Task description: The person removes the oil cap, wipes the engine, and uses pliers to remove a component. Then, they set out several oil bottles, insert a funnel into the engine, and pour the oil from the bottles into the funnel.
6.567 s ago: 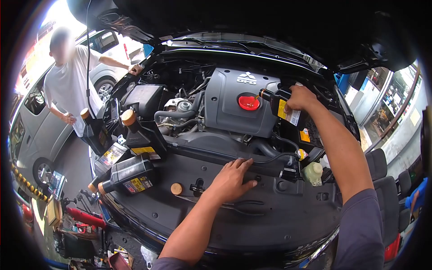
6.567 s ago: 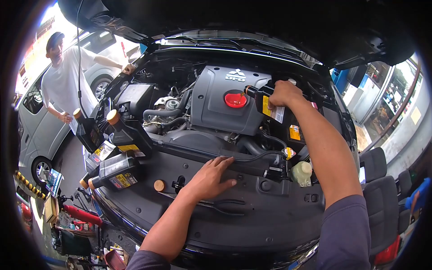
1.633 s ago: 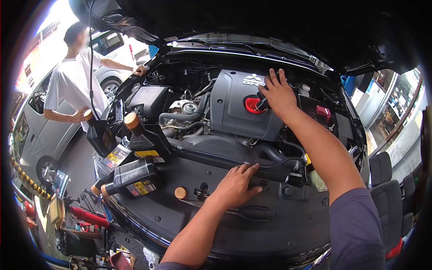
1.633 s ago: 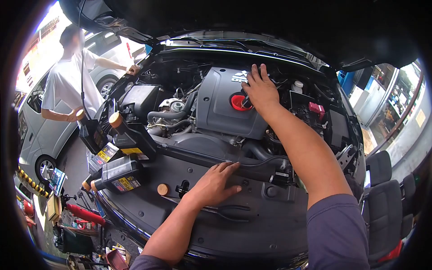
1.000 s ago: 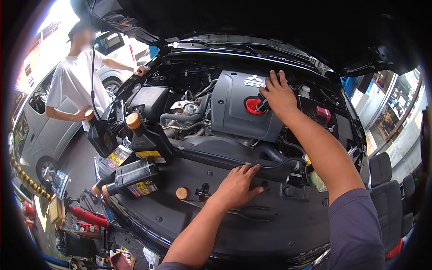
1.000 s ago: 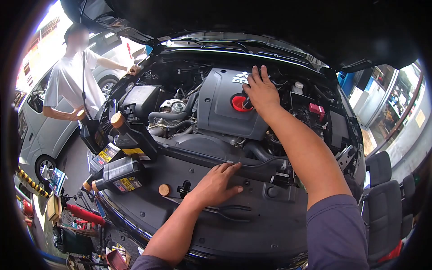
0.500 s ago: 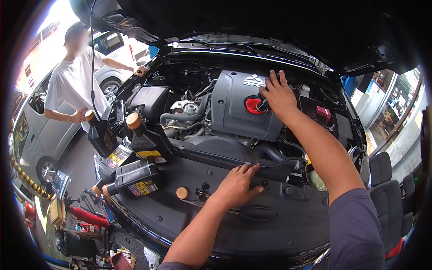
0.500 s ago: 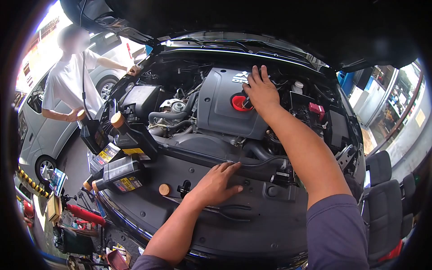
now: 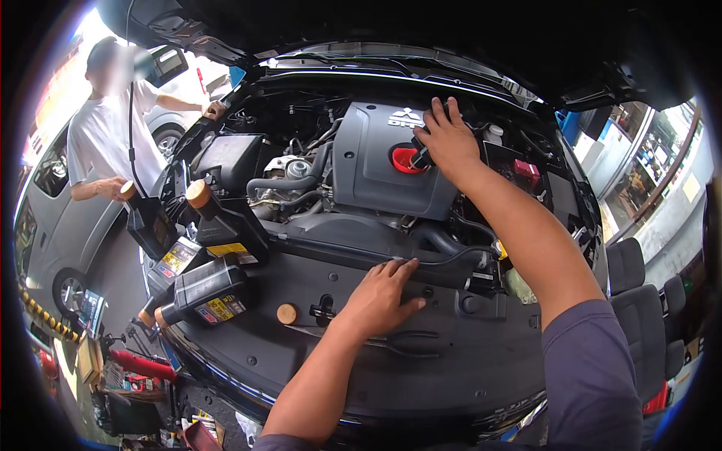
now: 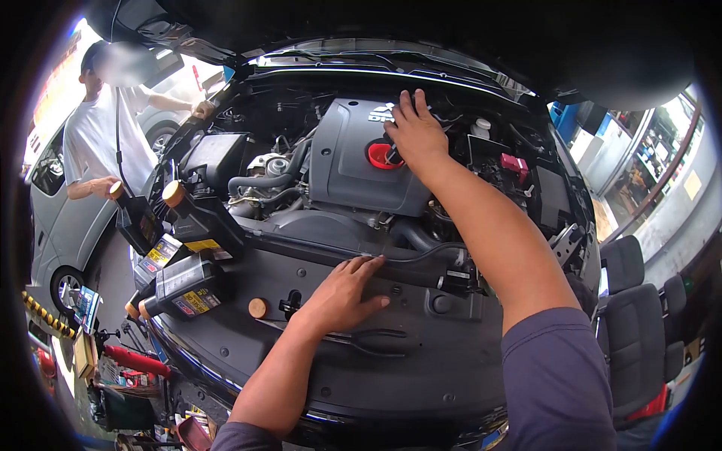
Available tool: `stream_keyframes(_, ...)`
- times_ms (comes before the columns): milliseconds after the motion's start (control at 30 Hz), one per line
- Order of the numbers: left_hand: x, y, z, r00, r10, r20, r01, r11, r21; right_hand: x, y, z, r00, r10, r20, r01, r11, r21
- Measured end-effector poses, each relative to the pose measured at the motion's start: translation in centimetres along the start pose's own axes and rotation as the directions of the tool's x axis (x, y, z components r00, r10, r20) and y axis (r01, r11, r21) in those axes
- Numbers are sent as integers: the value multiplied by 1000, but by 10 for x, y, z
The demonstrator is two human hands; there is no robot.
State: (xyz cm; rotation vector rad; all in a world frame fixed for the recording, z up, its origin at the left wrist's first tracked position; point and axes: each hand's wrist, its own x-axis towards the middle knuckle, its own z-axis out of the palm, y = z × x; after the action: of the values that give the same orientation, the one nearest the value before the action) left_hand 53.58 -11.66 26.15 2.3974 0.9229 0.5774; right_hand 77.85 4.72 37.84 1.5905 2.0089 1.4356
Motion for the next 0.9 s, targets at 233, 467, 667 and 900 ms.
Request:
stream_keyframes(233,-1,0,0,1000,-2,-7,2,1000,5,0,0,-4,1000,6,15,-6,1000,10)
stream_keyframes(467,-1,2,-2,1000,-8,-1,8,1000,16,-1,1,-7,1000,-16,25,16,1000,23)
stream_keyframes(667,0,4,-2,1000,-19,11,18,999,26,-1,-1,-3,1000,-1,22,0,999,35)
stream_keyframes(900,0,3,-2,1000,-15,12,15,1000,17,-1,0,-7,998,-4,62,2,1000,26)
